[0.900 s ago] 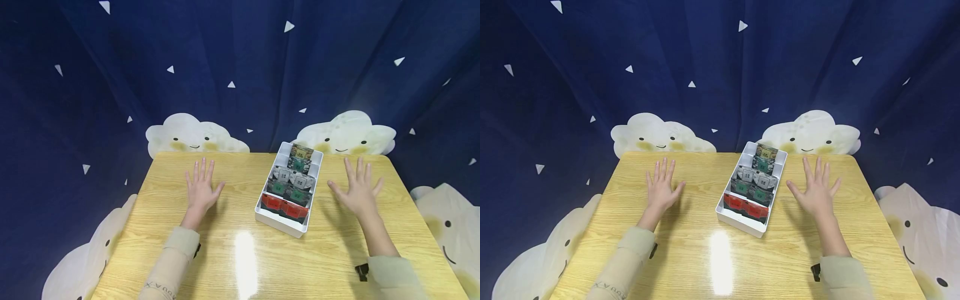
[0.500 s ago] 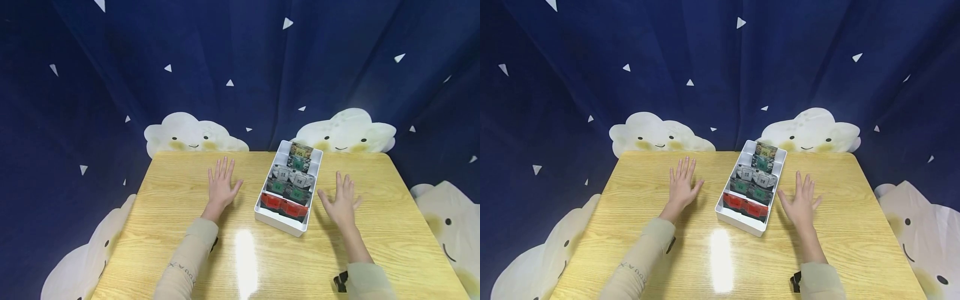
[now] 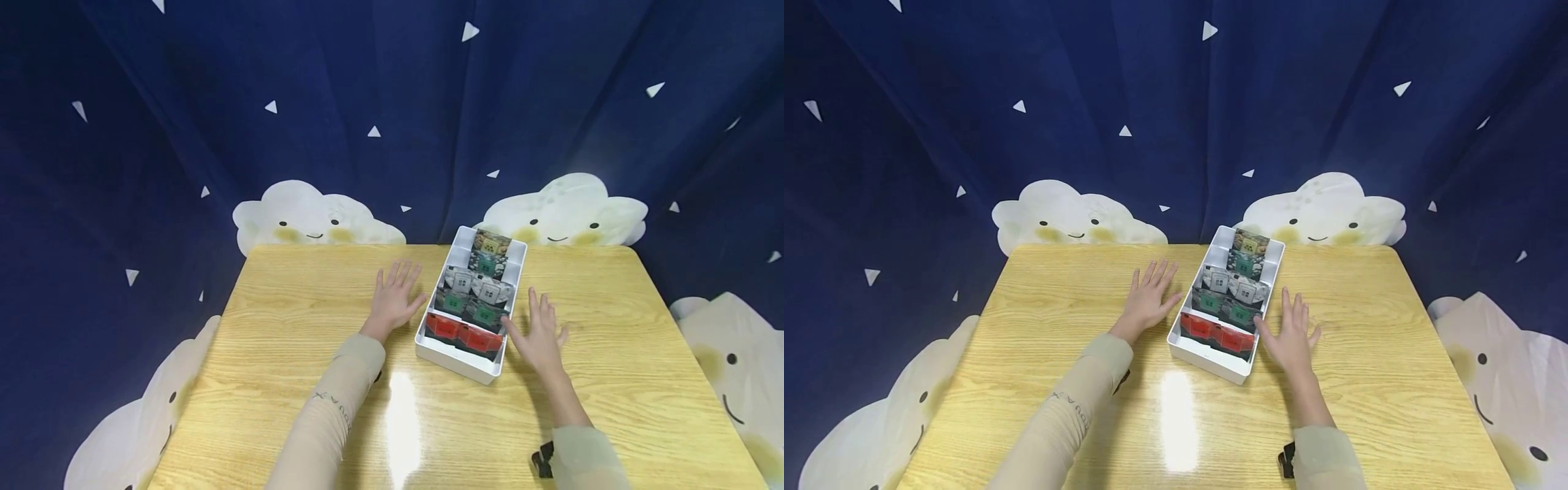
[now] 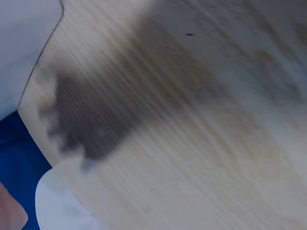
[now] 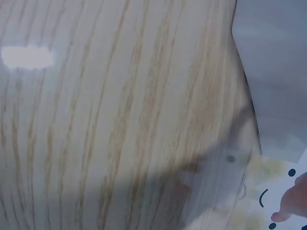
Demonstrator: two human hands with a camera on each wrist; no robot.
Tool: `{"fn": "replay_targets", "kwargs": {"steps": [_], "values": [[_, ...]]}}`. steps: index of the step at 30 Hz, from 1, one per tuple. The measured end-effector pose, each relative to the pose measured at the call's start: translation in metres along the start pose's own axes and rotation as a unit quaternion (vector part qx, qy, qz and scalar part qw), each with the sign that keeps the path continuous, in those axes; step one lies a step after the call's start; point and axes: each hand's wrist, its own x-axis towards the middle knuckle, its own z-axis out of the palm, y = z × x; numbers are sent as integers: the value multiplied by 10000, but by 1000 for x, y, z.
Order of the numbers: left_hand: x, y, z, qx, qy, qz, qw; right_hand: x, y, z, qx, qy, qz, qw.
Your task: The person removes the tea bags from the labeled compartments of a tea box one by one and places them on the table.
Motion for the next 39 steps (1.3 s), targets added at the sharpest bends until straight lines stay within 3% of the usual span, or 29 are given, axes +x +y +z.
{"fn": "replay_targets", "kwargs": {"steps": [9,25,32,39], "values": [[15,12,-3,99,-636,314,9974,5,2,4,-194,-415,80,9989],[26,19,1,640,-1318,388,9885,11,1,10,-317,-687,5,9971],[26,16,4,342,-1316,438,9897,12,-1,13,-350,-763,-30,9965],[24,19,4,500,-1263,438,9898,14,-1,13,-465,-878,-75,9950]]}}
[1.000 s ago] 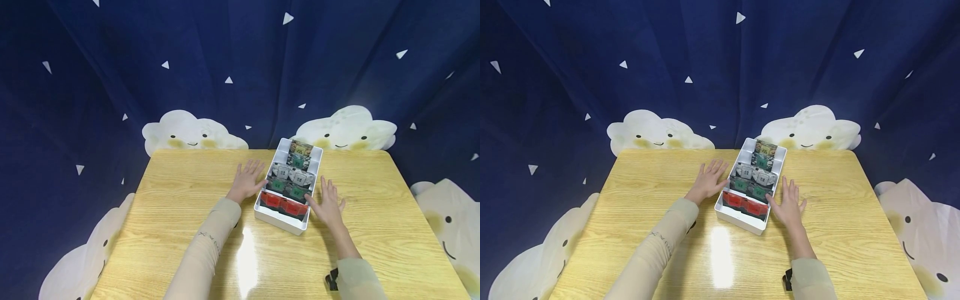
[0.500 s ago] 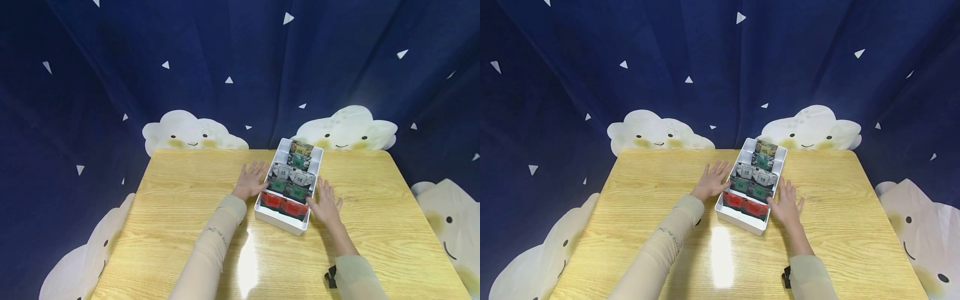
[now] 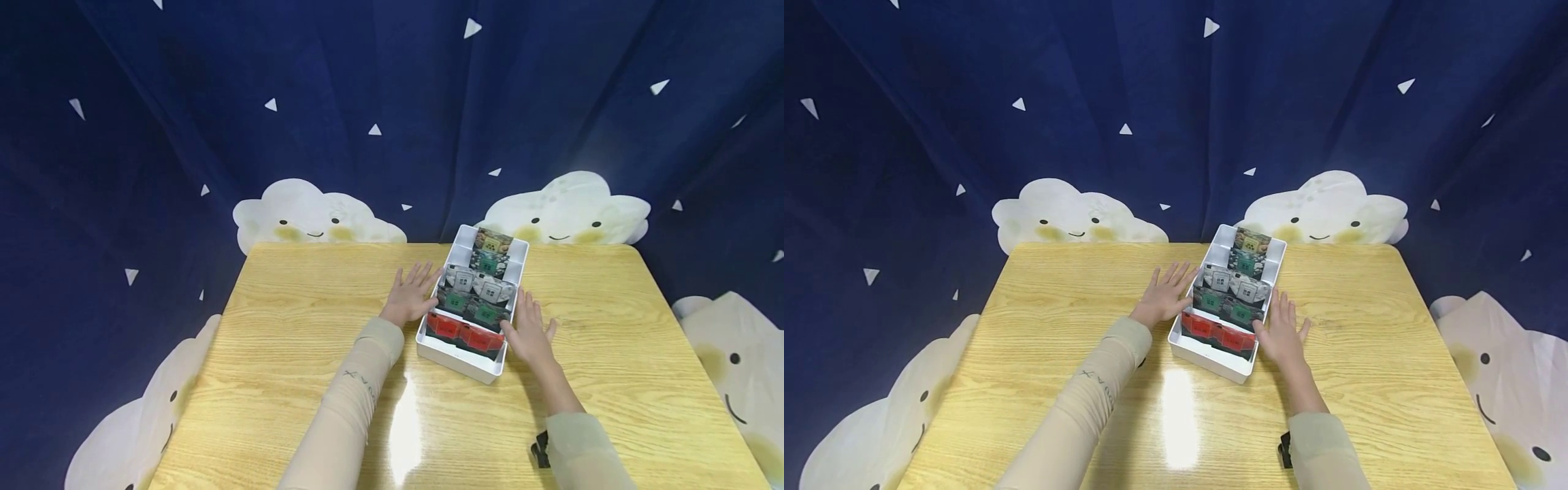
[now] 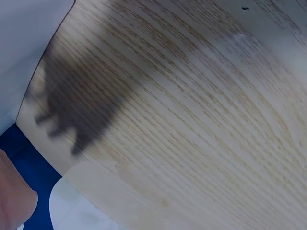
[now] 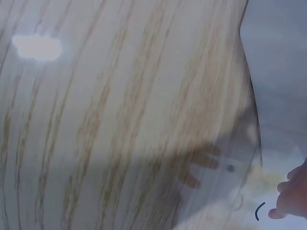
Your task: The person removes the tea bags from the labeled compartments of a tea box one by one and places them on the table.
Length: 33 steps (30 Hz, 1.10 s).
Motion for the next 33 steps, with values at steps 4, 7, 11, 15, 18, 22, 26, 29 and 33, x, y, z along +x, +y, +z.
{"fn": "replay_targets", "kwargs": {"steps": [4,7,11,15,18,22,26,29,33], "values": [[-1,0,1,-55,45,3,10000,1,-1,0,-69,-93,-27,9999],[-5,-2,2,-105,98,20,9999,1,-4,1,-84,-125,-79,9999],[-9,-6,4,-229,175,36,9996,1,-10,1,-84,-138,-133,9998],[-15,-10,7,-417,233,-6,9989,0,-15,3,-114,-200,-199,9995],[-20,-14,9,-521,283,-39,9982,1,-19,6,-170,-230,-262,9992],[-29,-18,12,-683,361,-67,9970,3,-23,9,-194,-244,-365,9988],[-37,-22,14,-838,396,-160,9956,4,-29,13,-243,-249,-471,9983],[-43,-26,17,-861,429,-254,9950,4,-33,16,-293,-255,-541,9978],[-53,-30,19,-900,479,-378,9941,5,-40,21,-323,-316,-622,9970]]}}
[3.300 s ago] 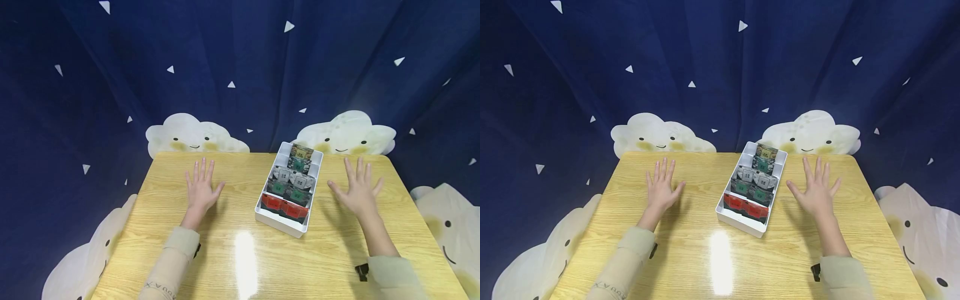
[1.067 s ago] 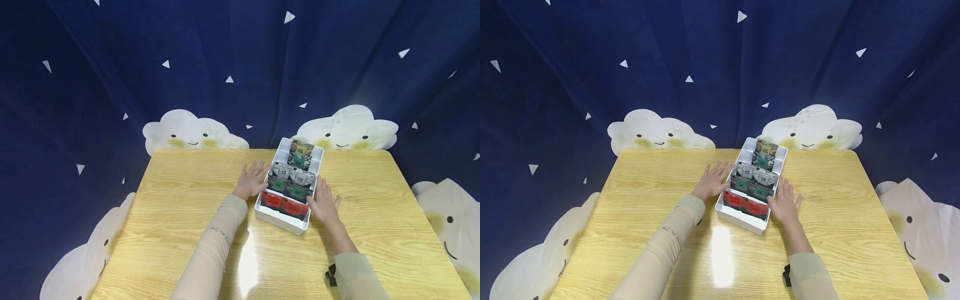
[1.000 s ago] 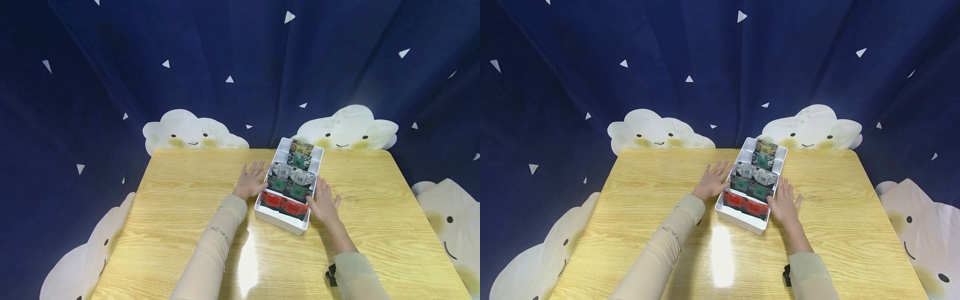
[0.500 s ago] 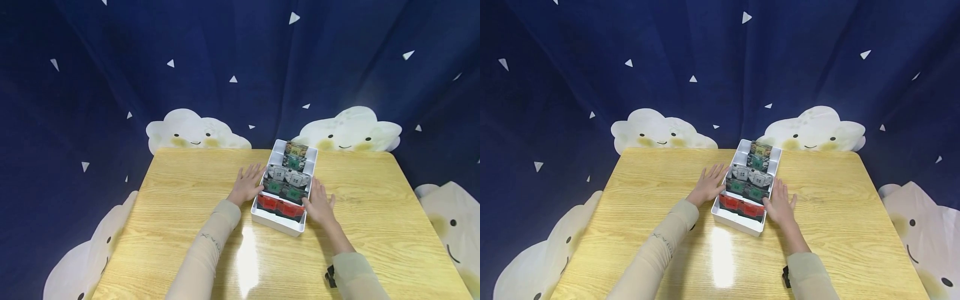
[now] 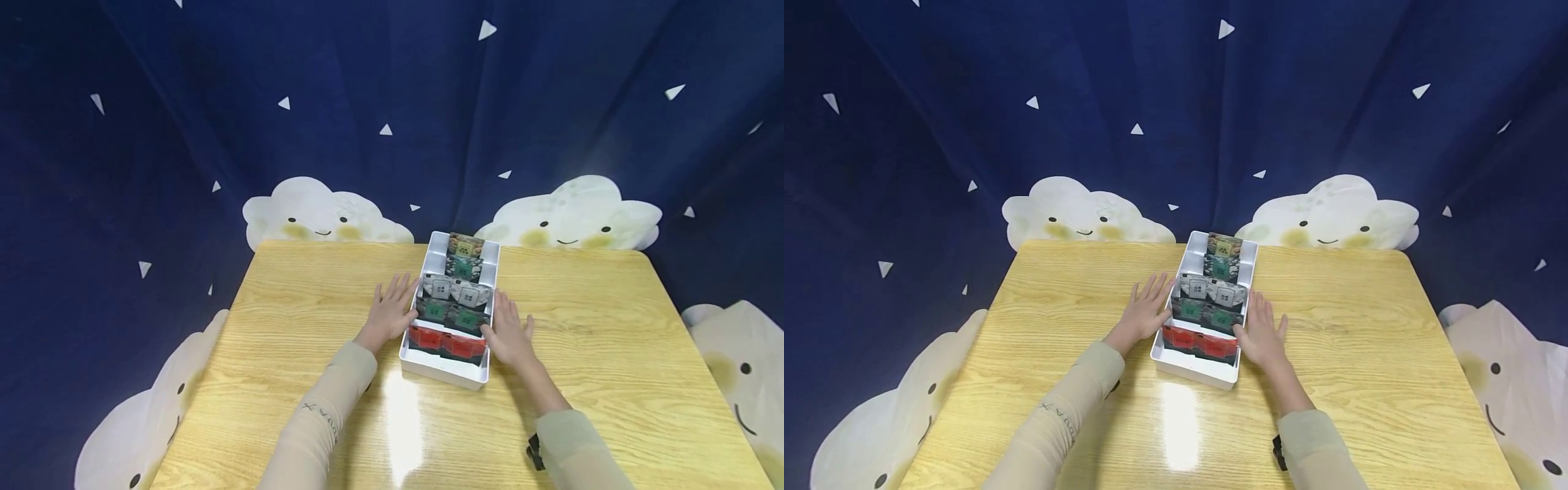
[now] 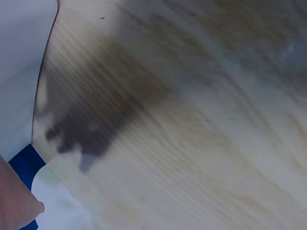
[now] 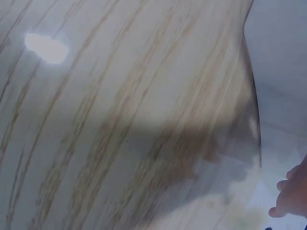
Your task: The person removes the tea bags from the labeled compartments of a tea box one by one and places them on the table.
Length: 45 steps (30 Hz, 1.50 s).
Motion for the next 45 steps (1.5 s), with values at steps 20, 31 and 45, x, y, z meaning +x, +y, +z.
{"fn": "replay_targets", "kwargs": {"steps": [20,31,45], "values": [[-56,-30,8,-273,365,-585,9972,2,-40,22,-133,-132,-497,9986],[-84,-42,12,-472,572,-801,9940,-1,-60,34,-82,-80,-826,9965],[-112,-54,13,-568,854,-769,9918,-10,-80,48,-65,59,-981,9951]]}}
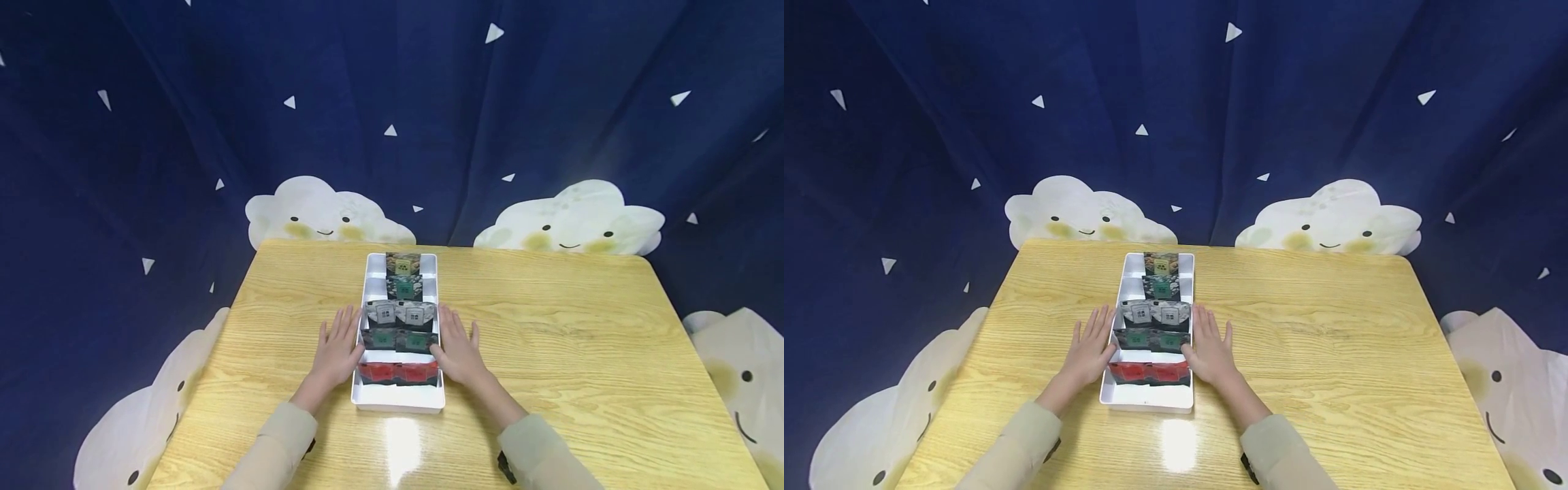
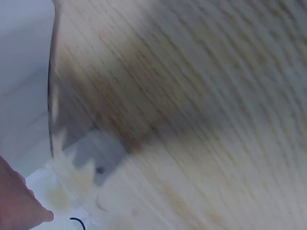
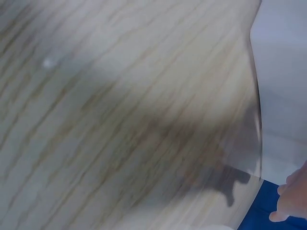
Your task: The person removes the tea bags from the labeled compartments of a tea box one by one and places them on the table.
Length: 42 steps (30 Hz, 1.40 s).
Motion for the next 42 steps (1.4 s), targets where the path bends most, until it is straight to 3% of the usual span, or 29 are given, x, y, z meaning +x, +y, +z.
{"fn": "replay_targets", "kwargs": {"steps": [27,42], "values": [[-28,-14,-8,-19,26,58,10000,-20,-29,13,-45,53,-64,10000],[-33,-18,-9,91,84,142,9998,-27,-36,15,3,151,-39,9999]]}}
